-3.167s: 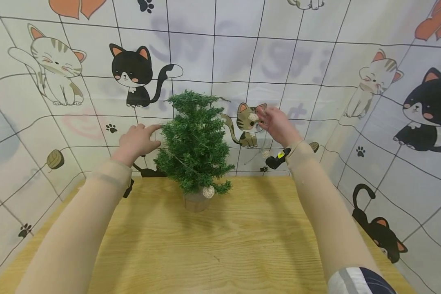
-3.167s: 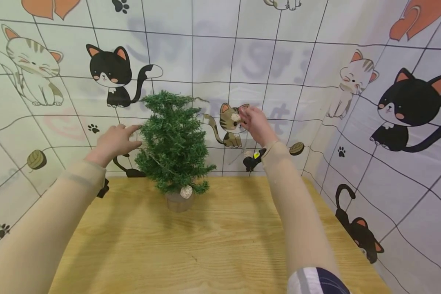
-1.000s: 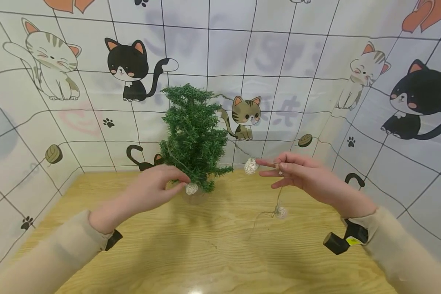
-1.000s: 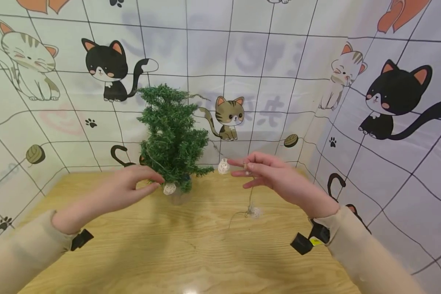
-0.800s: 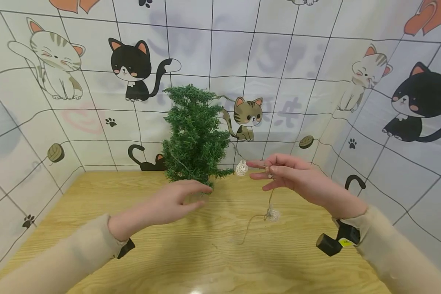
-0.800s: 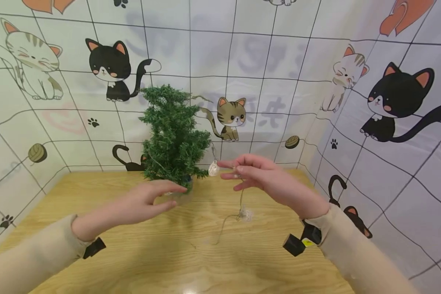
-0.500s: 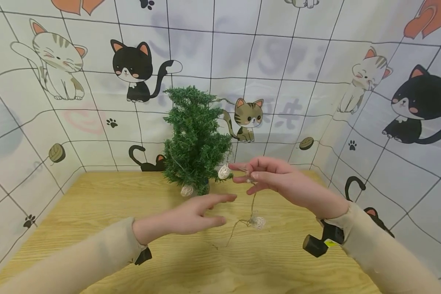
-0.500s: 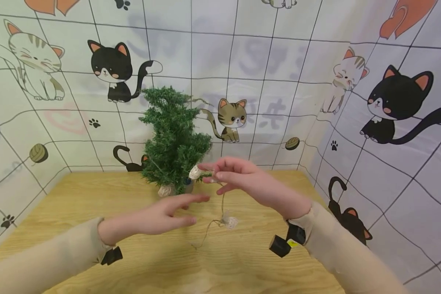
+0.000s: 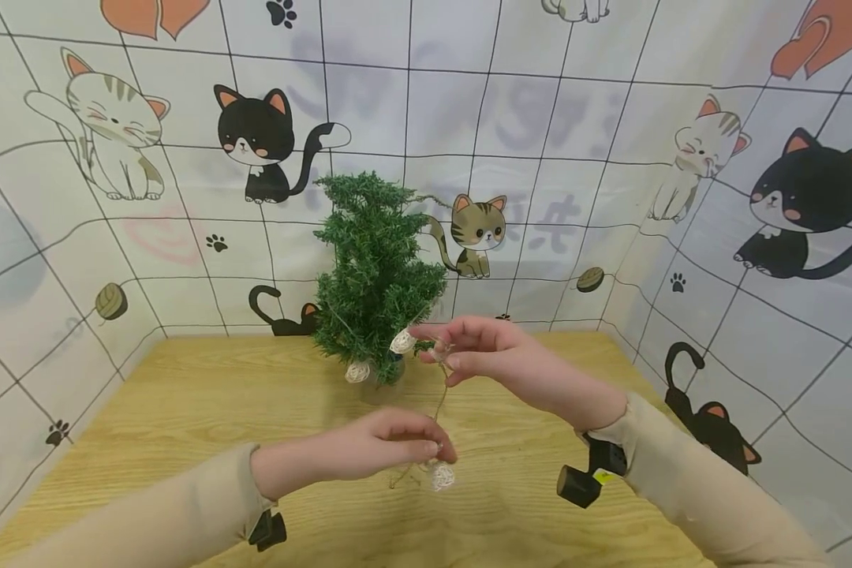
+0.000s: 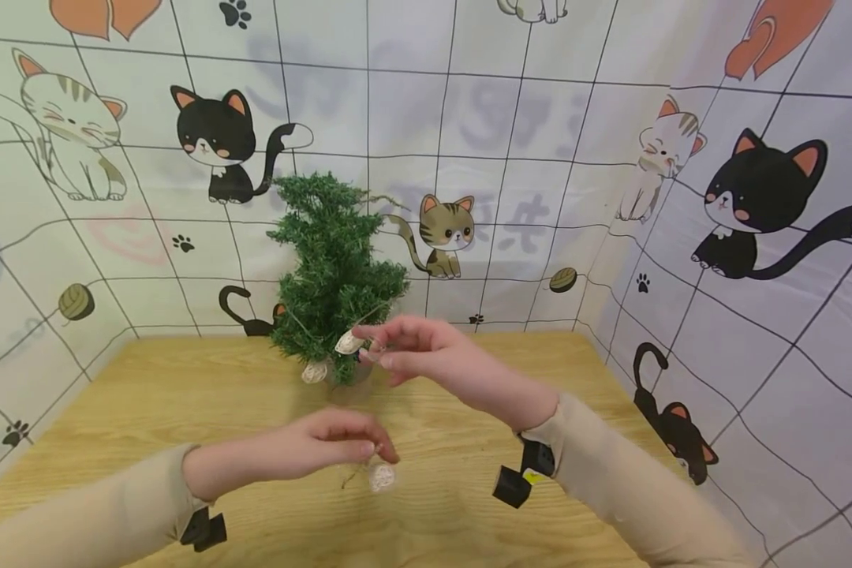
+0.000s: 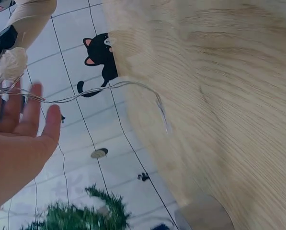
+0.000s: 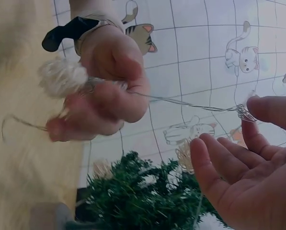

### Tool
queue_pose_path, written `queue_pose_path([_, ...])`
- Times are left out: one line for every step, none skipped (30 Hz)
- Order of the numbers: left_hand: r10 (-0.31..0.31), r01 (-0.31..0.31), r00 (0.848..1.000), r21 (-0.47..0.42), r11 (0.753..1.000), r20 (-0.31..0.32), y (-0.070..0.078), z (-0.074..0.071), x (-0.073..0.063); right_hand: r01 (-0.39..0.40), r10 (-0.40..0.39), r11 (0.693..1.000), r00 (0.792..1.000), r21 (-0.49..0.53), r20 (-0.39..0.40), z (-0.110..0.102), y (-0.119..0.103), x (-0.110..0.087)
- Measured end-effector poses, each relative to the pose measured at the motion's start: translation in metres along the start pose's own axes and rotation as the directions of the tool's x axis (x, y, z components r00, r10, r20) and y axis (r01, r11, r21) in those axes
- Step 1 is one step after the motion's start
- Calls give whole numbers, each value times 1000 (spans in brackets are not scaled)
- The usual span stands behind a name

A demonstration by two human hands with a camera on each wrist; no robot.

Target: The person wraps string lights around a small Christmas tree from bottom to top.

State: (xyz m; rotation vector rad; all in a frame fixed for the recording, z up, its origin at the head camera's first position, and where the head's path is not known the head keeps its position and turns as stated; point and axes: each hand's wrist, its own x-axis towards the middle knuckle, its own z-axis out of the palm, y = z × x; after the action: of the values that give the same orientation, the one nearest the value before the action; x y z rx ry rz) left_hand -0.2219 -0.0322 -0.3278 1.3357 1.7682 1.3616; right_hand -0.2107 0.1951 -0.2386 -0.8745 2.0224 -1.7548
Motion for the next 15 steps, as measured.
queue_pose_path([10, -10, 1000, -22, 1000, -12, 1, -1, -5, 3, -3, 1000, 1000, 25, -2, 1, 2, 2])
queue_pose_path([14, -16, 1000, -43, 999, -25, 2, -2, -11, 7, -7, 999, 1000, 52, -4, 3, 4, 4])
queue_pose_path([16, -18, 999, -63, 998, -37, 4, -3, -17, 10, -9, 997, 1000, 77, -6, 4, 6, 5])
queue_pose_path([23, -27, 999, -75, 997, -46, 7, -5, -22, 11, -10, 995, 1000, 97, -10, 6, 7, 7])
queue_pose_path([36, -41, 998, -77, 996, -55, 9, -7, -28, 12, -11, 994, 1000, 112, -14, 7, 9, 9])
queue_pose_path([47, -52, 997, -74, 996, -62, 13, -9, -33, 13, -10, 992, 1000, 122, -22, 8, 9, 10])
queue_pose_path([56, -60, 996, -65, 996, -66, 17, -11, -39, 12, -8, 992, 1000, 126, -28, 9, 11, 12])
queue_pose_path([70, -74, 995, -49, 996, -71, 22, -14, -44, 9, -4, 992, 999, 128, -36, 11, 11, 14])
queue_pose_path([88, -91, 993, -32, 995, -74, 28, -17, -49, 6, 0, 992, 999, 130, -42, 13, 12, 17])
queue_pose_path([108, -110, 991, -12, 994, -78, 33, -19, -54, 3, 3, 992, 999, 130, -47, 15, 13, 19])
queue_pose_path([116, -116, 990, 9, 993, -83, 40, -22, -60, 3, 3, 992, 999, 126, -49, 17, 13, 22])
queue_pose_path([117, -115, 989, 27, 993, -95, 47, -25, -65, 2, 4, 992, 999, 125, -50, 19, 15, 25])
queue_pose_path([121, -117, 987, 46, 992, -107, 54, -27, -70, 3, 4, 992, 999, 126, -49, 21, 16, 27])
queue_pose_path([127, -118, 984, 74, 990, -128, 61, -30, -74, 3, 3, 992, 999, 126, -48, 23, 16, 29])
queue_pose_path([133, -119, 980, 101, 988, -150, 68, -33, -79, 8, -3, 992, 999, 124, -42, 25, 18, 32])
